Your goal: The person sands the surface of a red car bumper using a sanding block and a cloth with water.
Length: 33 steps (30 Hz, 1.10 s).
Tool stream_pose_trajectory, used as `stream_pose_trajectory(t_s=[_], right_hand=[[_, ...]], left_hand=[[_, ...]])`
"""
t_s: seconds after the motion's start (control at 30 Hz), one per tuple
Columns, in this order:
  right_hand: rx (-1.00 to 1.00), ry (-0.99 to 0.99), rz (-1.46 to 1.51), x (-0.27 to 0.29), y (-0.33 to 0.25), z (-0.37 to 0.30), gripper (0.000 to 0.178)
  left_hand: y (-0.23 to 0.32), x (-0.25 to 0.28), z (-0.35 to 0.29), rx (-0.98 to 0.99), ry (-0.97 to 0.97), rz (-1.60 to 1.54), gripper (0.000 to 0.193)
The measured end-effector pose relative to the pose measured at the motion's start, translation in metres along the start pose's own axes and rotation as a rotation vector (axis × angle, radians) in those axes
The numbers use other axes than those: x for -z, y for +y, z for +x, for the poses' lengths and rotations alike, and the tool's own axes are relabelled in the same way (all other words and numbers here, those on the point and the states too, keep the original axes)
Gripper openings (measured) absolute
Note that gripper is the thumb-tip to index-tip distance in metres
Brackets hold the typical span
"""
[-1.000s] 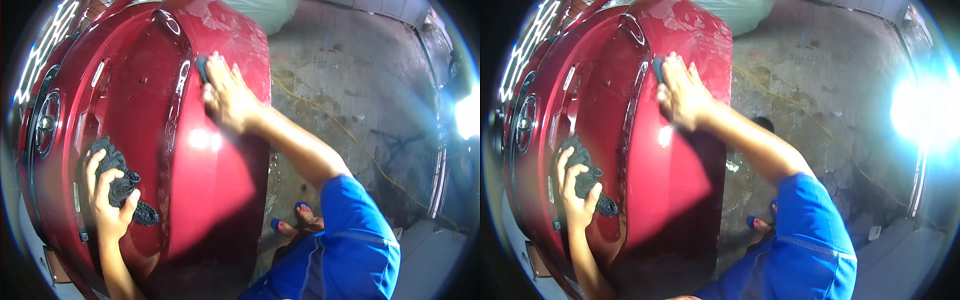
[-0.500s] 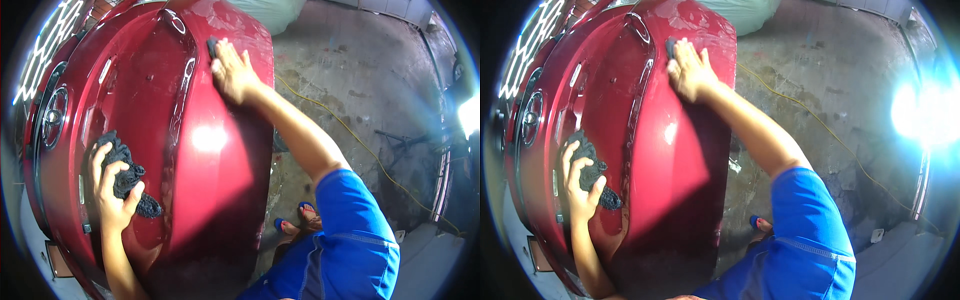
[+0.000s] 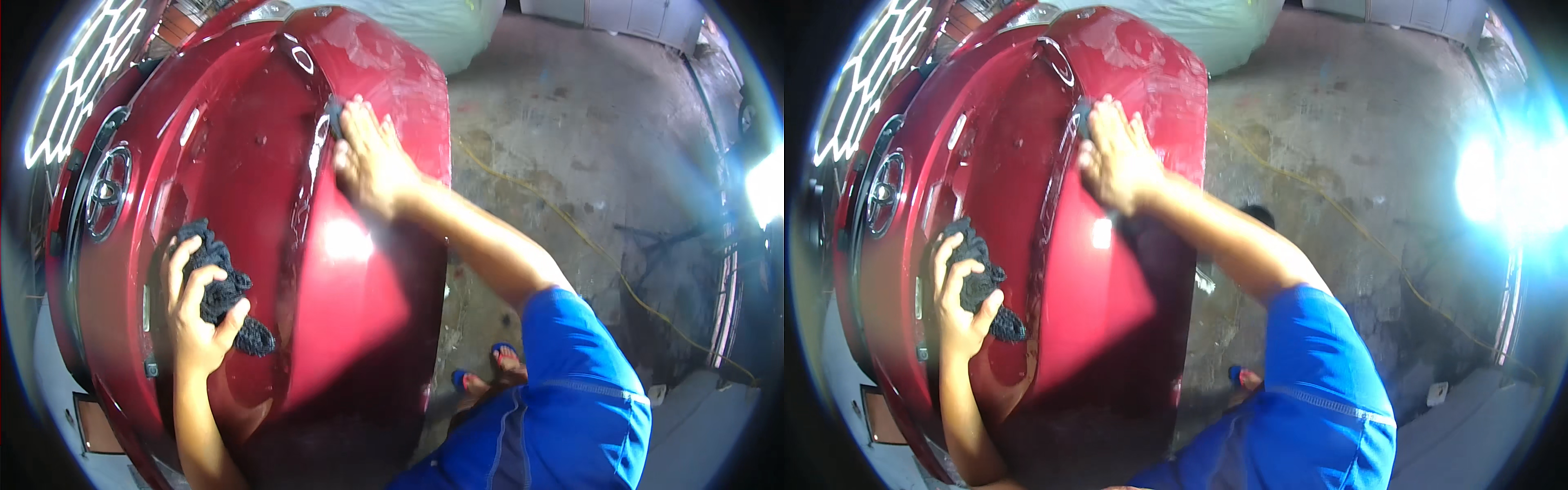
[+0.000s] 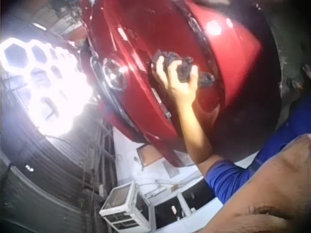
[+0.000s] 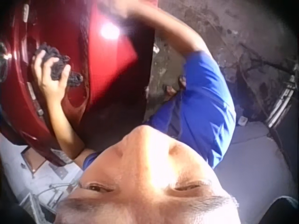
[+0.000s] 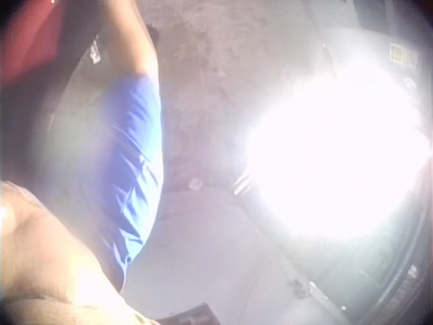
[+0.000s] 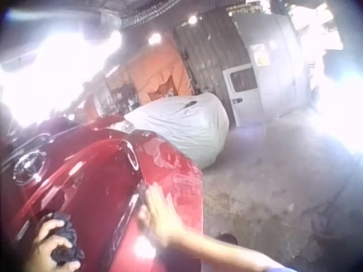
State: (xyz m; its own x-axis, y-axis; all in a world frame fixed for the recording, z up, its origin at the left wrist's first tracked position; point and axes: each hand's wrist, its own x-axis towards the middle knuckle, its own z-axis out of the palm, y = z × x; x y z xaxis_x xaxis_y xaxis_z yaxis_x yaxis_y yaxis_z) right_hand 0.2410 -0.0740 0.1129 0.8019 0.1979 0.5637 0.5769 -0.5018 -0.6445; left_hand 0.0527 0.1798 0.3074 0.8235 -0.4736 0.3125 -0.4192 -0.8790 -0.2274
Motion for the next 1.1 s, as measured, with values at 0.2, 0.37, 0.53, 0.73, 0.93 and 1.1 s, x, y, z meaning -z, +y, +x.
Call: stream_pose_trajectory(t_s=[0.2,0.37,0.53,0.73,0.93,1.1], right_hand=[[-0.269,0.079,-0.004,0.053,0.078,0.048,0.073],[0.014,-0.093,0.002,0.009,-0.038,-0.055,0.077],[-0.221,-0.025,-0.146,0.046,0.073,0.024,0.074],[-0.025,-0.109,-0.069,-0.001,-0.018,-0.065,0.081],[-0.272,-0.003,-0.150,0.049,0.083,0.034,0.077],[0.003,-0.128,-0.112,-0.007,-0.015,-0.086,0.082]], left_hand=[[0.012,-0.013,0.020,-0.062,0.050,-0.078,0.043],[-0.008,0.000,-0.008,-0.012,0.017,-0.033,0.041],[0.007,-0.011,0.016,-0.052,0.039,-0.120,0.043],[-0.008,0.003,-0.007,-0.007,-0.003,-0.033,0.043],[0.005,-0.016,0.017,-0.051,0.060,-0.161,0.040],[-0.007,-0.001,-0.009,0.046,0.000,-0.078,0.039]])
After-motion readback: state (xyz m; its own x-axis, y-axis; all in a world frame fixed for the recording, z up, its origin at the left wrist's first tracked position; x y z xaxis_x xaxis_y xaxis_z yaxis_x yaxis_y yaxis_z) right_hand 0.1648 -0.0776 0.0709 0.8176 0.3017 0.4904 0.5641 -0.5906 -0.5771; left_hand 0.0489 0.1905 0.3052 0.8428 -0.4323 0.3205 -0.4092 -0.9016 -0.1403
